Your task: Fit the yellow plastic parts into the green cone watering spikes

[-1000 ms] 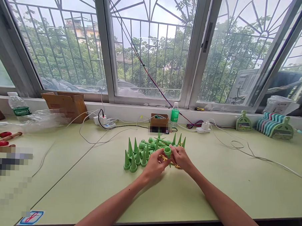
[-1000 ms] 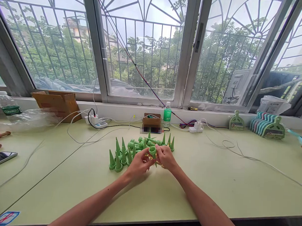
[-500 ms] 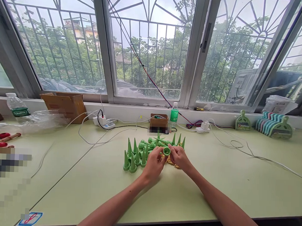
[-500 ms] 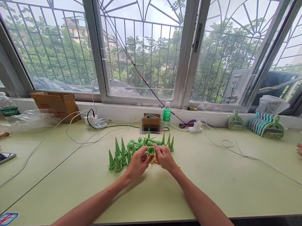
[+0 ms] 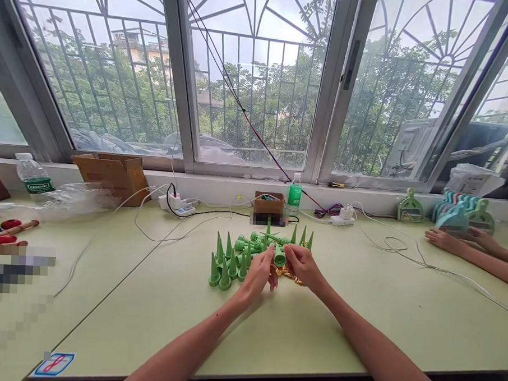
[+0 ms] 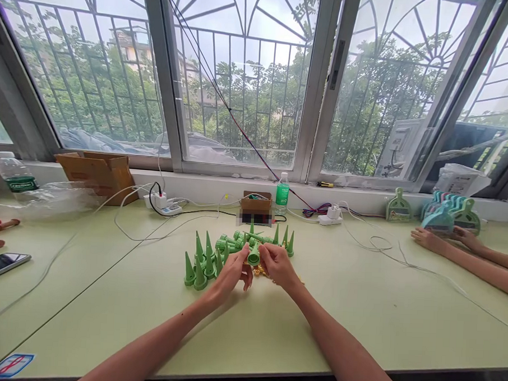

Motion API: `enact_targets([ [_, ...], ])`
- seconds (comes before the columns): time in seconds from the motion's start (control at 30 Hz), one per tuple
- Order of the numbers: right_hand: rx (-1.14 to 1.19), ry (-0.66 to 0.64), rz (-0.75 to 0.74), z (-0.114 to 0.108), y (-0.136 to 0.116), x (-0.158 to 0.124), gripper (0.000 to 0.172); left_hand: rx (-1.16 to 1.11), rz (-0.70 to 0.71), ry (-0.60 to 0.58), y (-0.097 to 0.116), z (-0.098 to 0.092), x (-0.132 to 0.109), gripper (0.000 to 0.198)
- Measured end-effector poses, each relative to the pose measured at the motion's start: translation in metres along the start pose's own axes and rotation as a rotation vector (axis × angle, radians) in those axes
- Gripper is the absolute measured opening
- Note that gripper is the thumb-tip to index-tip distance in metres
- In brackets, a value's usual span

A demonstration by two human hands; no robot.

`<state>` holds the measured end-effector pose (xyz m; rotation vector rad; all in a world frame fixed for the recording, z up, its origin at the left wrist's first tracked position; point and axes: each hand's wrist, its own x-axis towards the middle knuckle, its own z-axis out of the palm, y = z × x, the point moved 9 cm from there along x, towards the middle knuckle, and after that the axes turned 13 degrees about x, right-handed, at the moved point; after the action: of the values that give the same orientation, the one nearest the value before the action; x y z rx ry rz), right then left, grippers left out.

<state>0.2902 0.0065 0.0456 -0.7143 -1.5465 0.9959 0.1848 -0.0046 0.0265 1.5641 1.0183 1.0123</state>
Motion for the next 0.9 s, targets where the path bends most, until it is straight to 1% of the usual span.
enact_targets([
  [0.07,-0.017,-0.052,0.001,0.005,-0.002,-0.001,0.054,-0.007,-0.013,-0.036,-0.001,0.003,-0.001,0.051],
  [0.17,-0.041,-0.074,0.011,0.007,-0.001,-0.001,0.054,0.01,-0.005,-0.031,0.0,0.002,-0.003,0.05],
  [0.57,-0.077,-0.035,0.001,0.004,-0.002,-0.001,0.051,0.08,0.132,0.018,0.011,-0.004,-0.002,0.042],
  [0.77,-0.056,0.019,0.031,-0.001,0.003,-0.001,0.057,0.164,0.152,0.032,0.012,-0.003,-0.004,0.041],
  [0.9,-0.064,0.042,0.062,-0.003,0.007,-0.001,0.066,0.239,0.162,0.028,0.012,-0.001,-0.007,0.038],
])
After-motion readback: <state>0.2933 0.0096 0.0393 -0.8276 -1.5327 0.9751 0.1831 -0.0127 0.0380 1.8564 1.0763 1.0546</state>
